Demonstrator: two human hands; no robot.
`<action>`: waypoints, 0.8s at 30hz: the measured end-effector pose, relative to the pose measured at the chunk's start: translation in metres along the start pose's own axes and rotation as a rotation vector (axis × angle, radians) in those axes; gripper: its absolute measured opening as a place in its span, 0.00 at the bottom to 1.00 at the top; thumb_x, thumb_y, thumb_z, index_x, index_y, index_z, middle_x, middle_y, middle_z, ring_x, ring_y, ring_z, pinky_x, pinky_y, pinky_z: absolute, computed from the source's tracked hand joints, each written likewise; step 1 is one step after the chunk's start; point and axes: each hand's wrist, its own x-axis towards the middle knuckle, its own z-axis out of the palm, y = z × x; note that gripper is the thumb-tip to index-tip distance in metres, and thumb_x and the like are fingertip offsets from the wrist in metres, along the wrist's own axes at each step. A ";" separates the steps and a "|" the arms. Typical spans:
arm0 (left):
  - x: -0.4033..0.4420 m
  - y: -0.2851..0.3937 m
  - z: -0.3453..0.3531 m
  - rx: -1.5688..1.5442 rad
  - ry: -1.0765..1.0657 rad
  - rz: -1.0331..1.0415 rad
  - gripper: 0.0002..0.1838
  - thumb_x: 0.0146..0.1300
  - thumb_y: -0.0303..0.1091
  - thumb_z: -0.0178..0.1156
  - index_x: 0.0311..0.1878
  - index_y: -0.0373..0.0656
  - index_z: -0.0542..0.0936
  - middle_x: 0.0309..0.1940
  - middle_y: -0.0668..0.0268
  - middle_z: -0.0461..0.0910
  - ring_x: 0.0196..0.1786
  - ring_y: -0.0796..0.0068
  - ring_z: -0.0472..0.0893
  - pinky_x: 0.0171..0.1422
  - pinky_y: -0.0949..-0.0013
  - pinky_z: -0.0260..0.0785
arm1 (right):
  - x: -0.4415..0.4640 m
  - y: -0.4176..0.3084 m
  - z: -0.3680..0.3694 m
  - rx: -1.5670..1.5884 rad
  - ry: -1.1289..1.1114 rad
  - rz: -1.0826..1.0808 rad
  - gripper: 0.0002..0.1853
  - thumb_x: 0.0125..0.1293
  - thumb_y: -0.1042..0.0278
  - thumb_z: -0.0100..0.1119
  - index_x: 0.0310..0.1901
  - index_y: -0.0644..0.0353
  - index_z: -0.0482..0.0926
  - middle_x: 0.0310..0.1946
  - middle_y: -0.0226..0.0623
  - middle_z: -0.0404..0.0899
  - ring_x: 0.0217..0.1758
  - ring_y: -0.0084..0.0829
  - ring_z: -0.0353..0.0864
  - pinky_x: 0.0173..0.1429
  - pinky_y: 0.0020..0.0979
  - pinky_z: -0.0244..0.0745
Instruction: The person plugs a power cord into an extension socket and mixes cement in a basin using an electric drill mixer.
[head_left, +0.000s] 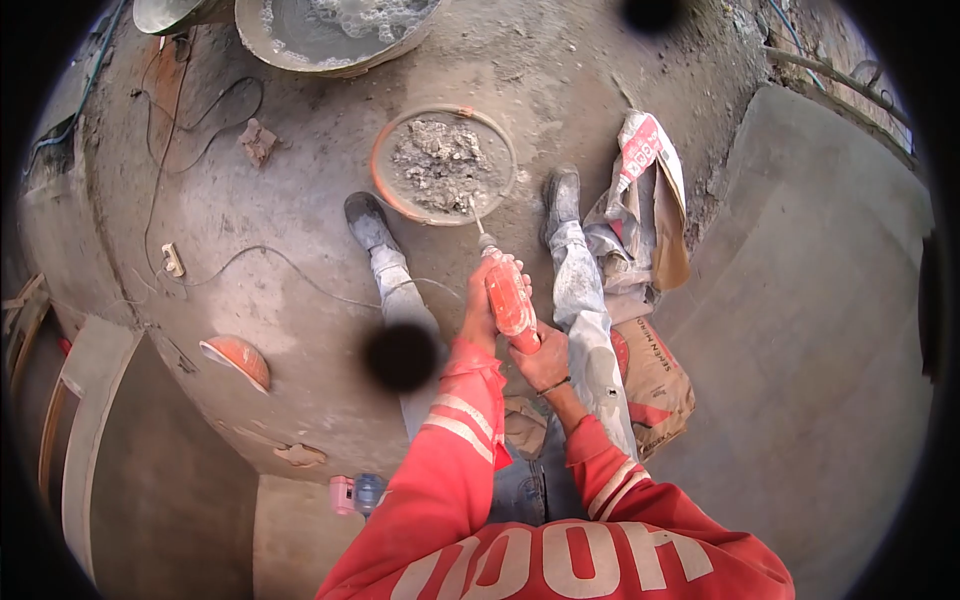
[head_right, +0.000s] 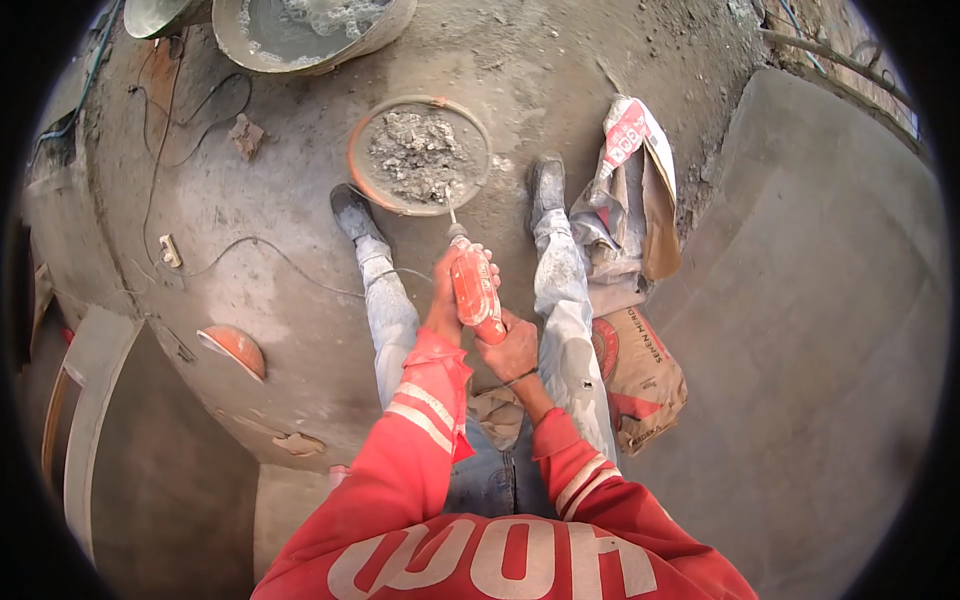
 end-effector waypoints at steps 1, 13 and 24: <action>-0.002 0.001 -0.006 -0.038 -0.046 0.006 0.19 0.66 0.49 0.59 0.47 0.42 0.76 0.39 0.60 0.79 0.36 0.61 0.81 0.40 0.56 0.79 | 0.000 -0.003 0.000 -0.076 -0.026 -0.010 0.15 0.49 0.63 0.71 0.39 0.60 0.85 0.30 0.49 0.86 0.35 0.48 0.88 0.40 0.41 0.80; -0.013 0.013 -0.040 -0.325 -0.286 0.050 0.22 0.68 0.50 0.57 0.51 0.39 0.75 0.46 0.57 0.78 0.45 0.59 0.80 0.49 0.56 0.79 | -0.002 -0.026 0.015 -0.446 -0.116 -0.104 0.16 0.54 0.53 0.70 0.35 0.57 0.83 0.31 0.48 0.85 0.37 0.54 0.85 0.41 0.49 0.79; -0.027 0.049 -0.041 -0.381 -0.345 0.060 0.20 0.67 0.45 0.59 0.52 0.37 0.76 0.49 0.55 0.78 0.48 0.59 0.79 0.52 0.55 0.79 | 0.003 -0.062 0.034 -0.461 -0.156 -0.168 0.16 0.56 0.53 0.67 0.35 0.59 0.82 0.31 0.49 0.85 0.36 0.54 0.85 0.42 0.49 0.79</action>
